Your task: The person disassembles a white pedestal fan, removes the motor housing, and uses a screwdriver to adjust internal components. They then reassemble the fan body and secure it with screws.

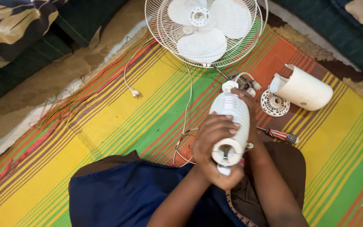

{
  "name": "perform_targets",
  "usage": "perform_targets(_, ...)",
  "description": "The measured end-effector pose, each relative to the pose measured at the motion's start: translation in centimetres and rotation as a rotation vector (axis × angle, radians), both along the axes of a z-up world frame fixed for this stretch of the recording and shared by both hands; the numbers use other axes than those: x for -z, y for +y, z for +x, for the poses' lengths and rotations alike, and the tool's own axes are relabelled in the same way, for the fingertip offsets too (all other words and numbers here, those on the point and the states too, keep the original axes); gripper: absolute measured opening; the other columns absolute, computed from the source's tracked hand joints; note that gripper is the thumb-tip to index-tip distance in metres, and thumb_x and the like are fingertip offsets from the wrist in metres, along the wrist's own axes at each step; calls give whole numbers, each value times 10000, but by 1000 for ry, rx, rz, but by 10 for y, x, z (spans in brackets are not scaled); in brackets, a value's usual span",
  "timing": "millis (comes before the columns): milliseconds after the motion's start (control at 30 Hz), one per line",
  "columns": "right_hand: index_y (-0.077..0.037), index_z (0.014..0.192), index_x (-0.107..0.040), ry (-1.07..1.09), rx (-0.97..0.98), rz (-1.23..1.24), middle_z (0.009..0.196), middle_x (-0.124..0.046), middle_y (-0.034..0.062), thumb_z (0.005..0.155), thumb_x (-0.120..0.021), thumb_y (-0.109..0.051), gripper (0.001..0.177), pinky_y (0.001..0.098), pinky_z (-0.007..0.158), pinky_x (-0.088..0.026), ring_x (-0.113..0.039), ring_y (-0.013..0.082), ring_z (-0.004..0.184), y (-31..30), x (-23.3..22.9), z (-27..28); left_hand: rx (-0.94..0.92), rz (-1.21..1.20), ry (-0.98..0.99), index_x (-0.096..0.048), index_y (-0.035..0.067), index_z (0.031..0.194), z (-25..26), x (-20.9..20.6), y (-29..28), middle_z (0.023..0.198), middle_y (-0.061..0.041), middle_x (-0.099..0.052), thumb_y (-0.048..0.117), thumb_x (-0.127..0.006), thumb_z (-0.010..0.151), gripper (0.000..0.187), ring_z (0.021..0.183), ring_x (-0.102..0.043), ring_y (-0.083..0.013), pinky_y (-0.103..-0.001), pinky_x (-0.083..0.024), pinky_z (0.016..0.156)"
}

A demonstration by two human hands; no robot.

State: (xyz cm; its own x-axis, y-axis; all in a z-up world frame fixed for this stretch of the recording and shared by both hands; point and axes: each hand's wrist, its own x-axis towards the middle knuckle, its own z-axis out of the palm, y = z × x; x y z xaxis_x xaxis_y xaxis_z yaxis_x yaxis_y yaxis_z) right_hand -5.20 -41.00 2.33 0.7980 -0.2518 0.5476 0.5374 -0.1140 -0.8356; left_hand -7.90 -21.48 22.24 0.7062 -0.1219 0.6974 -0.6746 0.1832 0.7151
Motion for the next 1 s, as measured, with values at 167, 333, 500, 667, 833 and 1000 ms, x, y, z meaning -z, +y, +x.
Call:
perform_targets(167,-165,1532,-331,-68,90,-335,1557,-434,171,903,-811,-278,799,503,1226,-438,-470,345,1454,23,-44,-4,32,73,3,-538,72,1296,3,8,23,1233,-132,-674,82,-695,682,634,1232,-667,-347,-471,-437,1140)
perform_targets(333,-157,1602,-285,-9,65,-299,1635,-369,187,764,-861,-328,1031,524,1312,-322,-364,379,1551,42,-58,-8,133,154,62,-513,80,1359,8,16,48,1360,-170,-609,84,-749,755,648,1397,-553,-384,-525,-394,1254)
perform_targets(500,-104,1593,-242,-24,193,-468,1633,-346,208,763,-917,-329,1093,517,1318,-291,-334,374,1558,57,-61,-9,172,62,95,-504,93,1371,10,31,60,1410,-156,-605,81,-760,778,646,1415,-541,-360,-532,-362,1261)
perform_targets(667,-87,1595,-224,-4,155,-473,1648,-310,219,708,-940,-334,1165,513,1314,-275,-307,391,1564,65,-69,-11,202,-30,193,-542,98,1338,9,50,68,1373,-148,-622,60,-786,732,654,1401,-535,-354,-538,-347,1274)
perform_targets(833,-88,1612,-192,17,107,-547,1662,-285,225,664,-950,-350,1241,518,1315,-266,-304,411,1567,65,-85,-14,202,-68,242,-542,109,1288,9,58,73,1286,-119,-612,40,-780,706,632,1365,-534,-319,-510,-359,1255)
perform_targets(1000,-84,1598,-247,29,85,-545,1649,-325,207,707,-902,-400,1150,529,1310,-268,-318,408,1568,64,-98,-20,232,-46,255,-507,120,1283,7,59,73,1296,-106,-583,32,-764,718,626,1342,-518,-306,-498,-355,1246)
